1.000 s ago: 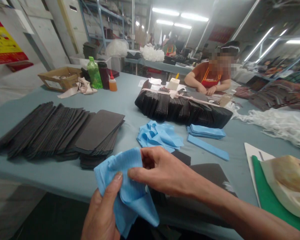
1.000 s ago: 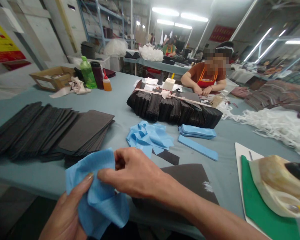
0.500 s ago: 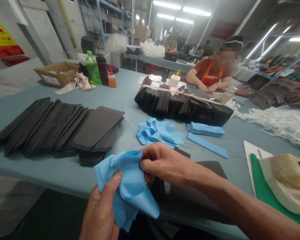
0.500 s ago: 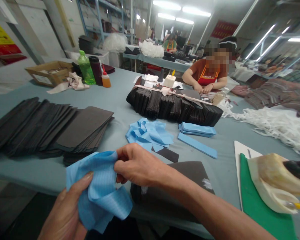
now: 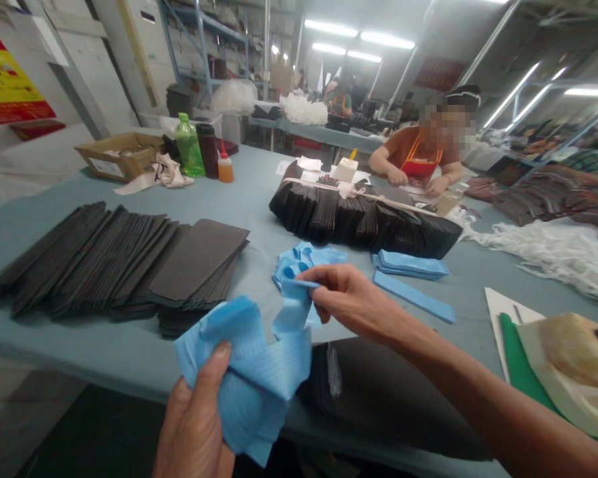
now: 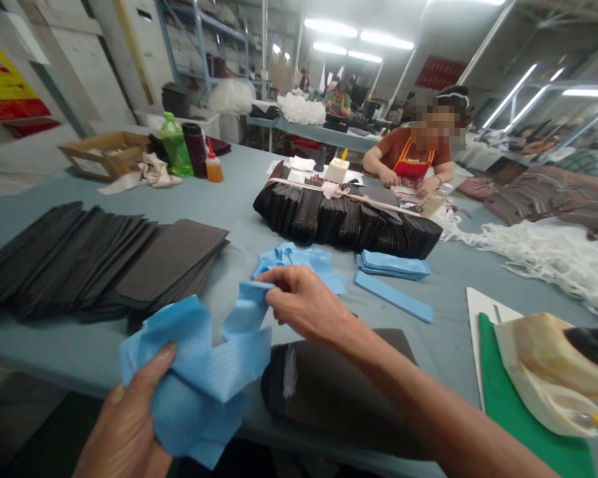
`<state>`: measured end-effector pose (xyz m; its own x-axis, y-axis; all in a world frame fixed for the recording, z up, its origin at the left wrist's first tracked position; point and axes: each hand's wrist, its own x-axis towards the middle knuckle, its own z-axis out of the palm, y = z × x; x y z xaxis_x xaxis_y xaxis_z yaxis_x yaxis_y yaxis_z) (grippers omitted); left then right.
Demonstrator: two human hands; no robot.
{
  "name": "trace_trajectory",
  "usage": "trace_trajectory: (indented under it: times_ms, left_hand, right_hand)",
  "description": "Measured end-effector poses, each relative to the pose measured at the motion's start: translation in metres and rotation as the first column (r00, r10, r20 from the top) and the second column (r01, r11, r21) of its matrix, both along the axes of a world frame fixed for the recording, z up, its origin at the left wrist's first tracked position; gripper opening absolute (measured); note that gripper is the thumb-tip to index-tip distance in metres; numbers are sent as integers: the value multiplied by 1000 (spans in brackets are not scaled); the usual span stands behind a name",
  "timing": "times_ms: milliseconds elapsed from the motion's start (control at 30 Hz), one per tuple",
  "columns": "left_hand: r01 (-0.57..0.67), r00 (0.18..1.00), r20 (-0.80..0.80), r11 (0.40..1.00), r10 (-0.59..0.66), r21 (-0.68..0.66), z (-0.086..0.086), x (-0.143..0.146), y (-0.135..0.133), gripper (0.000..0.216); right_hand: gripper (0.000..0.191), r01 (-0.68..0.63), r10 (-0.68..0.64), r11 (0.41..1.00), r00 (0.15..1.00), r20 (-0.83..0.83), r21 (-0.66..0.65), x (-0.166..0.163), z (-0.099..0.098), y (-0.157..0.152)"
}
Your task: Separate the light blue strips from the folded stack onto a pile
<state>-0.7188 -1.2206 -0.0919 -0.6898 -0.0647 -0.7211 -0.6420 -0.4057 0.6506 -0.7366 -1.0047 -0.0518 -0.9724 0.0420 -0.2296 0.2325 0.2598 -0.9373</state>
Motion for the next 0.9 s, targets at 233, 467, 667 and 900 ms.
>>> trace_trajectory:
  times_ms: [233, 467, 667, 900]
  left_hand:
    - [21, 995, -99, 997, -14, 74, -3, -5, -8, 45]
    - [-79, 996, -39, 992, 83, 97, 13, -11, 2, 7]
    - [-37, 995, -85, 995, 45, 92, 14, -12, 12, 11]
    - [24, 982, -188, 997, -10, 76, 8, -7, 8, 36]
  right_hand:
    - [17, 480, -429, 853, 869, -248, 206, -30, -9, 66]
    - [19, 553, -471, 669, 832, -292, 497, -43, -14, 115]
    - [48, 44, 198, 854, 894, -402, 519, 6, 10, 21]
    - [8, -145, 576, 704, 688, -441, 695, 24, -4, -35]
